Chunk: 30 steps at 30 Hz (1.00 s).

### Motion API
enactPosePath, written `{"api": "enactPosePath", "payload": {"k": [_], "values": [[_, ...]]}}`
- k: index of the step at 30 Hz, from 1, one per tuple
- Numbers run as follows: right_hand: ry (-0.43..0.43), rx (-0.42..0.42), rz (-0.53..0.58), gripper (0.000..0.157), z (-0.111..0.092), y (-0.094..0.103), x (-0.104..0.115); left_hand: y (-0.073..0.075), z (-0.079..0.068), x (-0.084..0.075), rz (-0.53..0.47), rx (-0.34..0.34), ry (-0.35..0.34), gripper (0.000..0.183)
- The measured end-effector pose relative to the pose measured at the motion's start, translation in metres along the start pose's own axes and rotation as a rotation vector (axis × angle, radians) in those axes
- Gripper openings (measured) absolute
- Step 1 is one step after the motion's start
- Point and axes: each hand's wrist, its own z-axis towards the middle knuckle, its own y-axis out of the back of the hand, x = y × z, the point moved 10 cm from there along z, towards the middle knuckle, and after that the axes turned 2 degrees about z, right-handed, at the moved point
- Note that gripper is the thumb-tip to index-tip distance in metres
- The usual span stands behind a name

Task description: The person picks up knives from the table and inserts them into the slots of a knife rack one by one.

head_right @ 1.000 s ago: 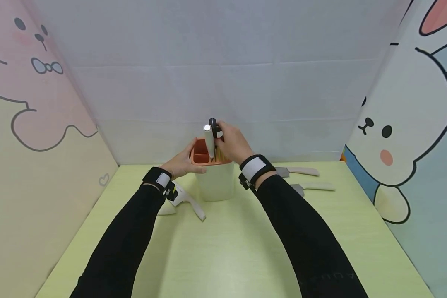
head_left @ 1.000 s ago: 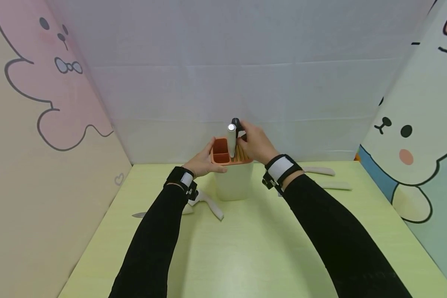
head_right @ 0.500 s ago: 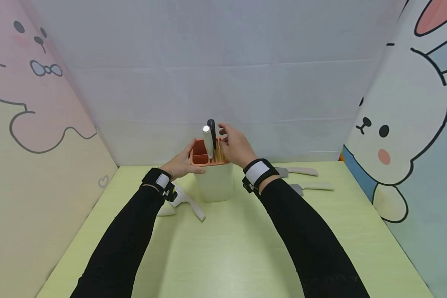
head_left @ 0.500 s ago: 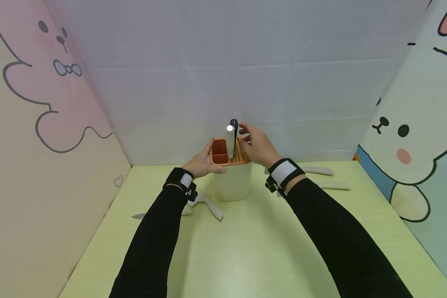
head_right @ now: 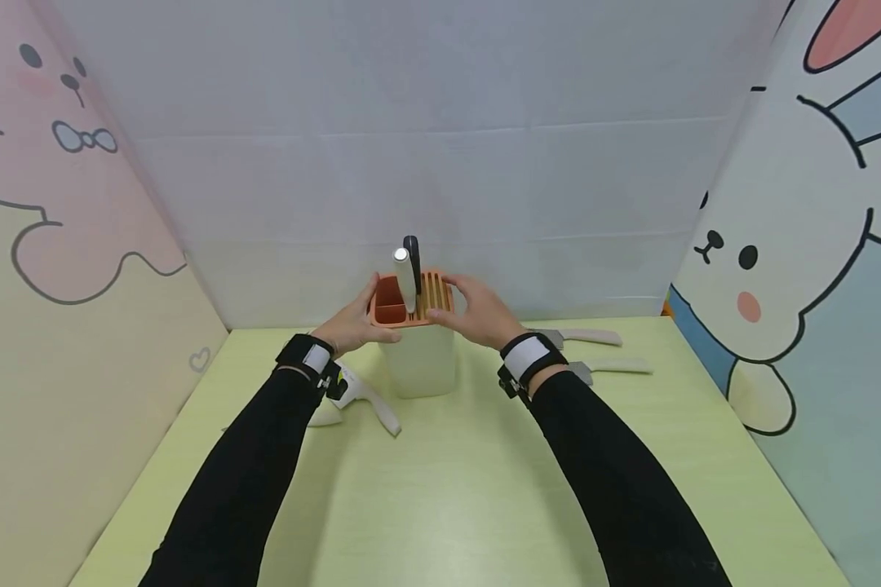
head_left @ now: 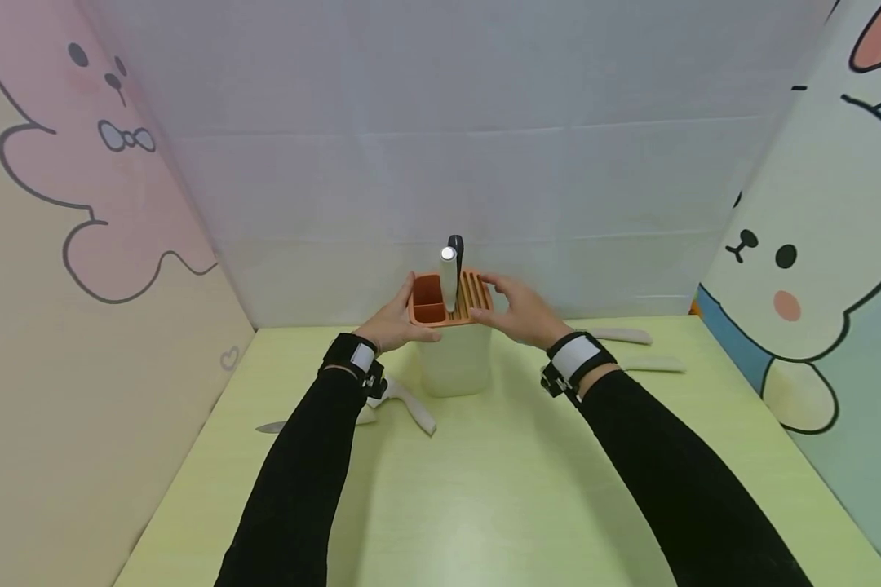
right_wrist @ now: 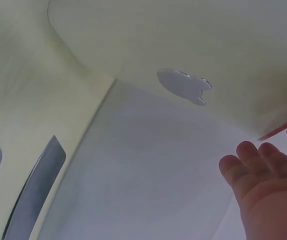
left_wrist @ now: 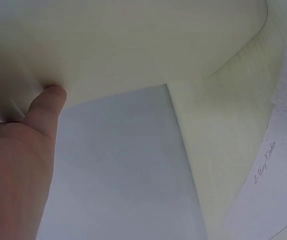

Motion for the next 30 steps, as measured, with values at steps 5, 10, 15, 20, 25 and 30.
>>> {"api": "enactPosePath", "payload": {"k": [5, 10, 15, 20, 25, 30], "values": [[-0.043, 0.029, 0.059, 0.08, -0.003, -0.017, -0.009, 0.001, -0.004, -0.001, 0.021, -0.01, -0.006, 0.117], [-0.095, 0.033, 0.108, 0.085, -0.006, -0.023, -0.017, 0.0, -0.016, -0.005, 0.066, -0.015, -0.083, 0.111], [-0.114, 0.034, 0.135, 0.086, -0.007, -0.024, -0.019, 0.017, -0.033, 0.02, 0.144, -0.052, -0.066, 0.1], [-0.119, 0.036, 0.145, 0.085, -0.01, -0.026, -0.02, 0.047, -0.051, 0.073, 0.457, -0.184, -0.033, 0.085], [-0.118, 0.028, 0.156, 0.083, -0.011, -0.026, -0.02, 0.058, -0.075, 0.114, 0.732, -0.237, -0.019, 0.057], [-0.126, 0.033, 0.177, 0.083, -0.011, -0.028, -0.022, 0.044, -0.096, 0.142, 0.827, -0.185, -0.014, 0.048]]}}
